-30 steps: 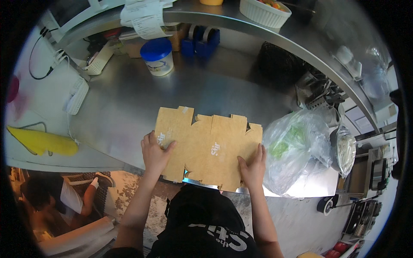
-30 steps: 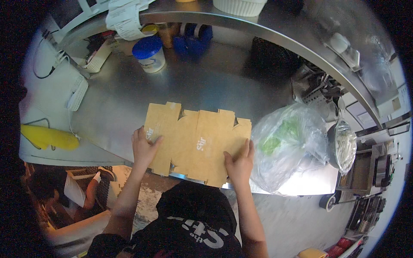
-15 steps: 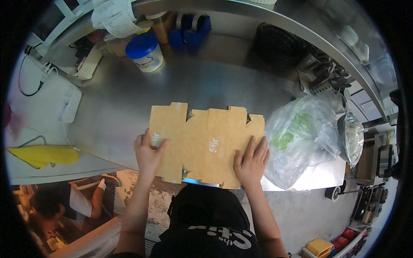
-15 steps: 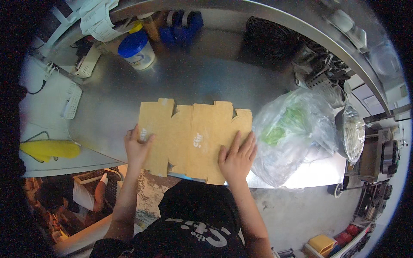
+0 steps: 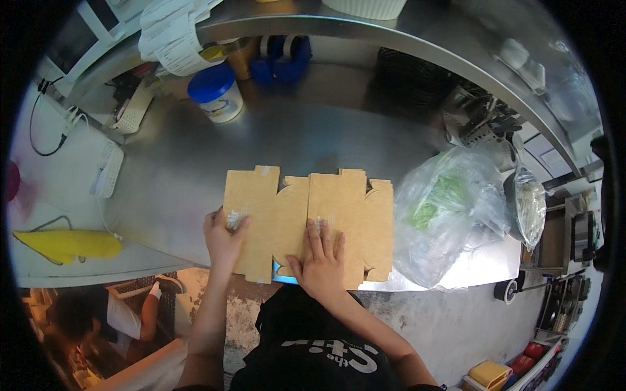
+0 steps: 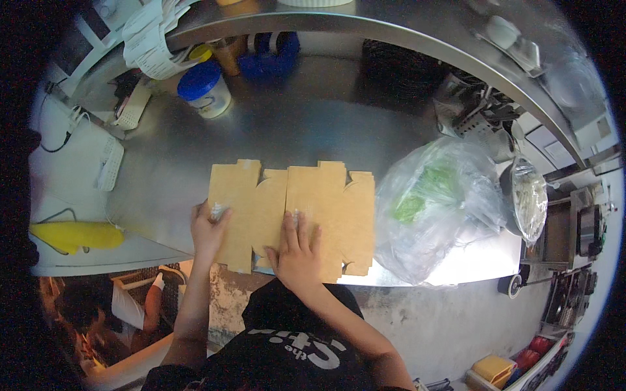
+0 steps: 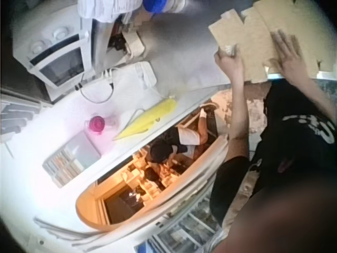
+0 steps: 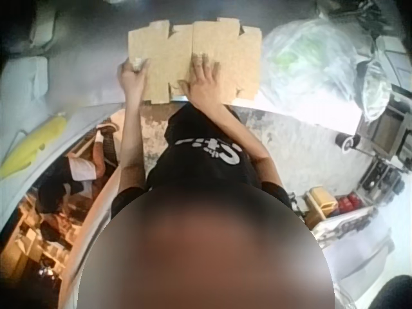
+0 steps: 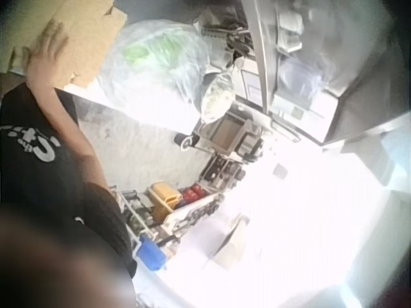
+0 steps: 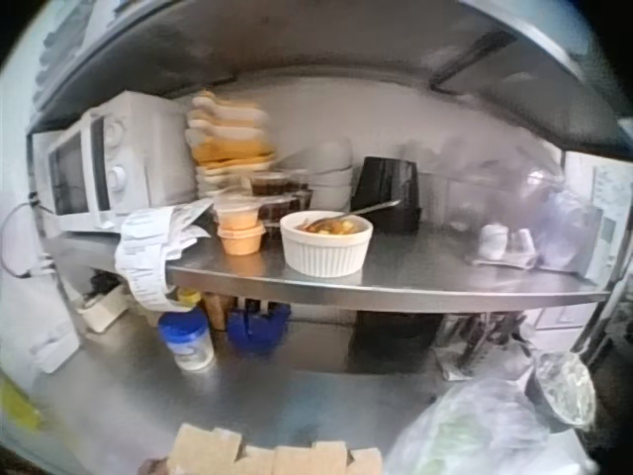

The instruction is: The person assembles flat cardboard pieces into small boxes on a stainless steel counter. They fold the pieces, align edges, and stack completed units. A coworker is visible nearby also handling cardboard.

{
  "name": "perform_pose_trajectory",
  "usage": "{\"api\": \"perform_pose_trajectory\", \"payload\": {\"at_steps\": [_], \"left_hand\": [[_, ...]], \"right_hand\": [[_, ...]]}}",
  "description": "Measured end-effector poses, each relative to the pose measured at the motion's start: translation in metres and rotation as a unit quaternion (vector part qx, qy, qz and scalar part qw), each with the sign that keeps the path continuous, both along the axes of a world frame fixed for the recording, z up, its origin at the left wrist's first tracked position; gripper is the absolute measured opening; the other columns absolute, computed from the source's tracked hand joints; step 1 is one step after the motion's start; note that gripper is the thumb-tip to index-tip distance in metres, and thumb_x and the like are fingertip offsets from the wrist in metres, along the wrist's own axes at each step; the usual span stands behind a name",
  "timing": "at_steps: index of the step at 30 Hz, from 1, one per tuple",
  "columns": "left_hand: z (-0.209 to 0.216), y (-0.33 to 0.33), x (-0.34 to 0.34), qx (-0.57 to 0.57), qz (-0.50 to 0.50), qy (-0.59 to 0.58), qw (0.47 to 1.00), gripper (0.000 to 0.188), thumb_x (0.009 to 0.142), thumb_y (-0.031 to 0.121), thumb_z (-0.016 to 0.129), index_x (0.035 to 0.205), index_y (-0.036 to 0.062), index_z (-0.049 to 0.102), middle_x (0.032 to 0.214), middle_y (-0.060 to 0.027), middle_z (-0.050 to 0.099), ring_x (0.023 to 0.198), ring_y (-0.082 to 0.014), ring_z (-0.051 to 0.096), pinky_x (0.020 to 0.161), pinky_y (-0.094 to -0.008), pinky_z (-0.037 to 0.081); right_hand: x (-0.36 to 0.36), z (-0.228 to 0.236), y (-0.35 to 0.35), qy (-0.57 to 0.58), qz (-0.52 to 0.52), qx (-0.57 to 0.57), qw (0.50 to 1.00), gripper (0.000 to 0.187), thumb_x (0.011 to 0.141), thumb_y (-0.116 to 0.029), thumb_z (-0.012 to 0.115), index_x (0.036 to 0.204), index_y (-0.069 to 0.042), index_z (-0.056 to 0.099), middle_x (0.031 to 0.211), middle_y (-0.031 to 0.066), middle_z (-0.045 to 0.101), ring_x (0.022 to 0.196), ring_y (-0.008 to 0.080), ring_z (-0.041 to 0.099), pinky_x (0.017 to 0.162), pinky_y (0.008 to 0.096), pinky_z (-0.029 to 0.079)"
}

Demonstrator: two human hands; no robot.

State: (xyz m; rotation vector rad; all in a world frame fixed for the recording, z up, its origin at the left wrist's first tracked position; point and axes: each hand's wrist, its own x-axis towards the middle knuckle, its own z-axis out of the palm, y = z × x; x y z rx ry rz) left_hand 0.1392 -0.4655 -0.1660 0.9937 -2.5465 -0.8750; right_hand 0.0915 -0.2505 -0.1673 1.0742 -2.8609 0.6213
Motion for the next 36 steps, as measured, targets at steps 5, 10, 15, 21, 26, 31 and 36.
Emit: {"api": "perform_pose_trajectory", "payload": {"at_steps": [5, 10, 15, 21, 26, 31, 36], "left_hand": [[0.011, 0.026, -0.022, -0.251, -0.013, 0.016, 0.968, 0.065, 0.079, 0.031, 0.071, 0.127, -0.0044, 0.046, 0.121, -0.0228, 0.048, 0.114, -0.0376, 0.045, 0.099, -0.045, 0.035], [0.028, 0.065, -0.097, -0.189, -0.297, 0.051, 0.935, 0.073, 0.081, 0.037, 0.067, 0.134, -0.0039, 0.038, 0.137, -0.0197, 0.04, 0.13, -0.0348, 0.036, 0.107, -0.0442, 0.03], [0.037, 0.104, -0.182, -0.066, -0.46, -0.116, 0.878, 0.082, 0.08, 0.044, 0.067, 0.139, -0.001, 0.033, 0.143, -0.0189, 0.035, 0.134, -0.0324, 0.032, 0.111, -0.0409, 0.029], [0.038, 0.136, -0.221, -0.1, -0.5, -0.247, 0.824, 0.083, 0.061, 0.051, 0.08, 0.122, 0.0014, 0.055, 0.13, -0.0188, 0.051, 0.122, -0.0323, 0.047, 0.102, -0.0397, 0.04], [0.04, 0.13, -0.237, 0.014, -0.529, -0.293, 0.796, 0.067, 0.055, 0.045, 0.084, 0.103, 0.0017, 0.067, 0.097, -0.0149, 0.068, 0.093, -0.0287, 0.064, 0.085, -0.035, 0.05], [0.049, 0.124, -0.23, 0.108, -0.545, -0.239, 0.796, 0.053, 0.057, 0.033, 0.087, 0.096, 0.0029, 0.067, 0.09, -0.0086, 0.069, 0.084, -0.0198, 0.064, 0.077, -0.0305, 0.05], [0.079, 0.126, -0.206, 0.184, -0.542, -0.105, 0.813, 0.045, 0.058, 0.021, 0.088, 0.093, 0.0043, 0.065, 0.088, -0.005, 0.067, 0.082, -0.0144, 0.062, 0.074, -0.0279, 0.048]], "right_hand": [[-0.028, 0.012, 0.028, 0.026, -0.066, -0.042, 0.997, 0.058, 0.083, -0.038, 0.062, 0.125, 0.001, 0.051, 0.137, 0.0214, 0.04, 0.13, 0.0384, 0.036, 0.104, 0.0565, 0.027], [-0.044, 0.022, 0.111, -0.004, -0.236, -0.102, 0.966, 0.053, 0.081, -0.025, 0.067, 0.123, 0.0, 0.048, 0.12, 0.024, 0.048, 0.11, 0.0377, 0.048, 0.094, 0.0472, 0.039], [0.017, 0.021, 0.141, -0.378, -0.371, -0.467, 0.708, 0.05, 0.086, -0.013, 0.063, 0.129, 0.001, 0.041, 0.122, 0.0127, 0.047, 0.109, 0.0236, 0.05, 0.093, 0.0344, 0.041], [0.058, -0.005, 0.11, -0.584, -0.325, -0.624, 0.404, 0.035, 0.087, -0.009, 0.055, 0.121, -0.007, 0.046, 0.118, 0.0052, 0.054, 0.109, 0.0165, 0.051, 0.09, 0.0367, 0.039], [0.062, -0.023, 0.105, -0.558, -0.338, -0.632, 0.419, 0.027, 0.087, -0.01, 0.055, 0.114, -0.01, 0.048, 0.107, 0.0015, 0.054, 0.104, 0.0155, 0.052, 0.087, 0.0345, 0.039], [0.063, -0.022, 0.104, -0.545, -0.354, -0.619, 0.441, 0.031, 0.087, -0.007, 0.057, 0.115, -0.008, 0.044, 0.105, 0.0039, 0.052, 0.099, 0.0152, 0.052, 0.086, 0.0329, 0.041], [0.059, -0.002, 0.093, -0.27, -0.349, -0.675, 0.592, 0.04, 0.09, -0.007, 0.059, 0.122, -0.001, 0.036, 0.111, 0.0083, 0.049, 0.1, 0.0168, 0.051, 0.087, 0.0304, 0.042]]}}
